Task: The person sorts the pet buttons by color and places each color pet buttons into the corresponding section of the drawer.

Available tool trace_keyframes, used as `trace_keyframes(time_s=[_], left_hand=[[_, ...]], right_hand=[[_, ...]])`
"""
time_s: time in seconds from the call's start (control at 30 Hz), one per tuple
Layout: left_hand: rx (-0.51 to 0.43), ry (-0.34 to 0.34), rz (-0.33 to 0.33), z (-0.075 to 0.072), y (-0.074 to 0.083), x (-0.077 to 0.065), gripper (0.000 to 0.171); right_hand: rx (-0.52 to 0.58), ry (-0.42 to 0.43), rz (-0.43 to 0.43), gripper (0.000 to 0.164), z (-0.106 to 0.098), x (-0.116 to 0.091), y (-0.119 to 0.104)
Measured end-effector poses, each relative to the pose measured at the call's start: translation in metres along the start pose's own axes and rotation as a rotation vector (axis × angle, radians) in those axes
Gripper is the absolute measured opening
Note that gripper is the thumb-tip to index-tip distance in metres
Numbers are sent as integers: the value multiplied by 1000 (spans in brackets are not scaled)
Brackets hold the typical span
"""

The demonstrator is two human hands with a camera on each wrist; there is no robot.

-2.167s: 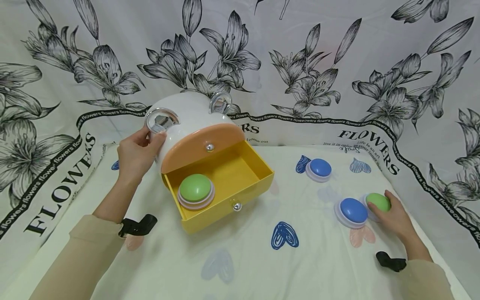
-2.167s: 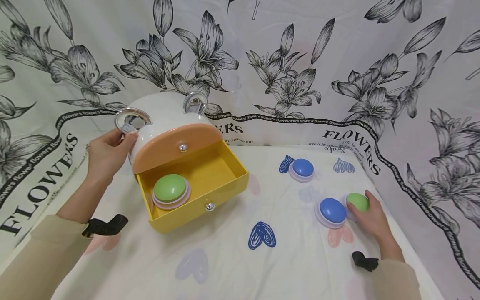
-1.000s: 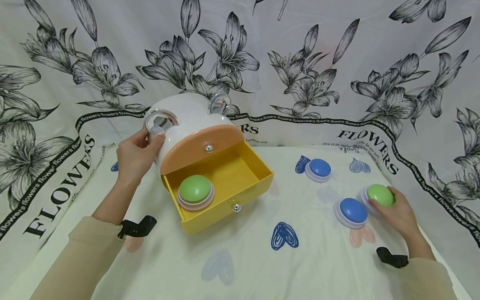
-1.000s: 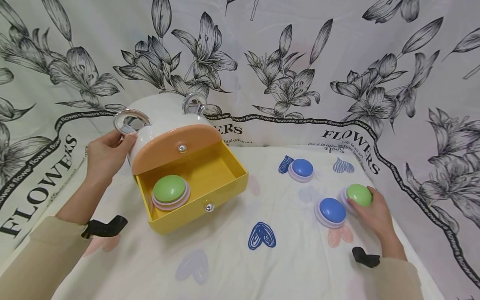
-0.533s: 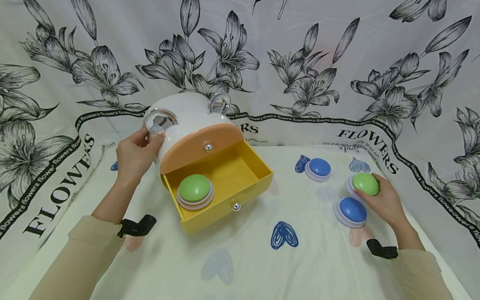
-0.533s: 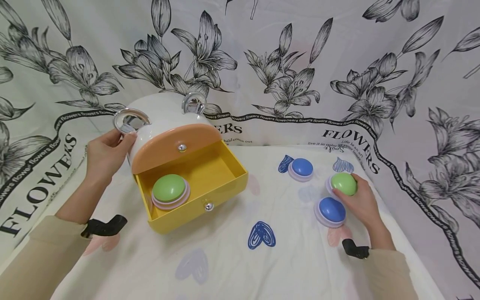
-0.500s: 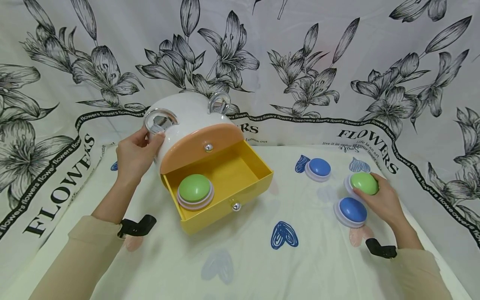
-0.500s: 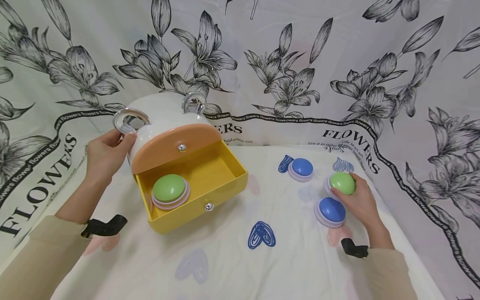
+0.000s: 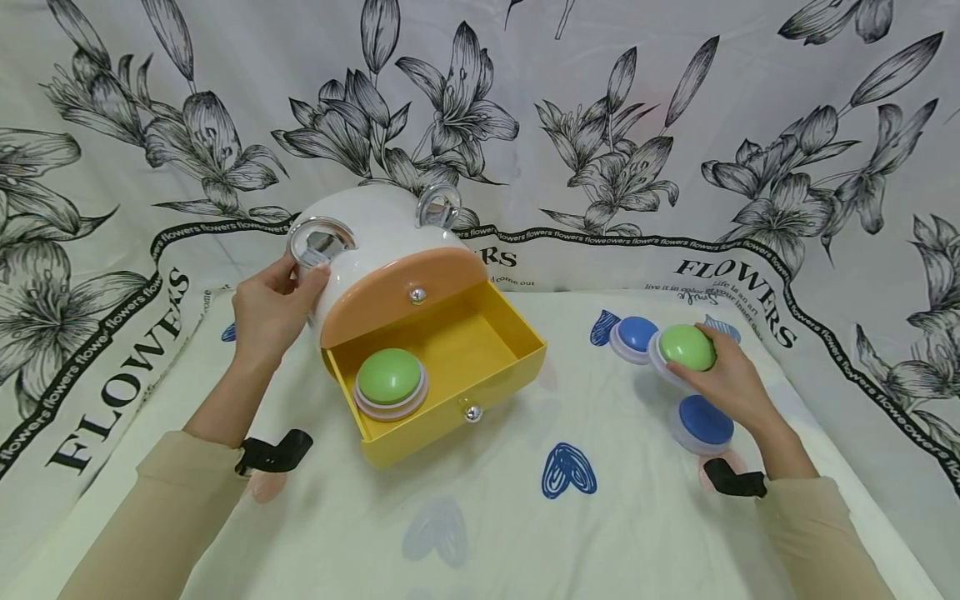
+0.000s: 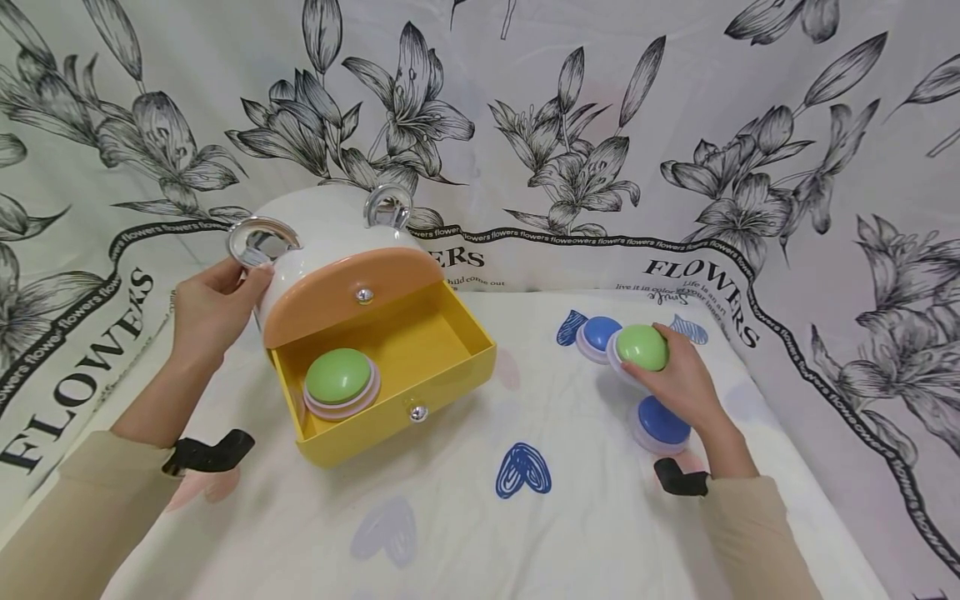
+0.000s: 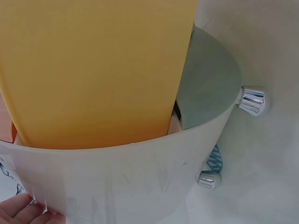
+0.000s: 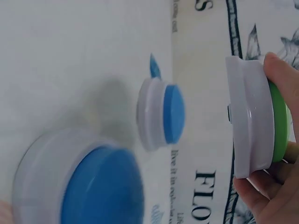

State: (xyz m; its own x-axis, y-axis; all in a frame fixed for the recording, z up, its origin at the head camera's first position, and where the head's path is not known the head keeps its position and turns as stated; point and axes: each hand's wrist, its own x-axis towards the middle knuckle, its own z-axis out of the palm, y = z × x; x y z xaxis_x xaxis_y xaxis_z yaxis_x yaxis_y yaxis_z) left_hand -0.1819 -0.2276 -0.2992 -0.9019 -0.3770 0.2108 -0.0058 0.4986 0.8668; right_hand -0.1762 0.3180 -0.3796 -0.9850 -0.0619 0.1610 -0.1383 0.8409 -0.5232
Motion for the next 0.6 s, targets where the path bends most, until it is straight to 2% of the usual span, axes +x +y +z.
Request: trace_keyframes(time_s=[0.6], left_hand=[[1,-6,-24,0,1,1,61]], right_hand=[[35,10,-161,80,-2,26,-74]])
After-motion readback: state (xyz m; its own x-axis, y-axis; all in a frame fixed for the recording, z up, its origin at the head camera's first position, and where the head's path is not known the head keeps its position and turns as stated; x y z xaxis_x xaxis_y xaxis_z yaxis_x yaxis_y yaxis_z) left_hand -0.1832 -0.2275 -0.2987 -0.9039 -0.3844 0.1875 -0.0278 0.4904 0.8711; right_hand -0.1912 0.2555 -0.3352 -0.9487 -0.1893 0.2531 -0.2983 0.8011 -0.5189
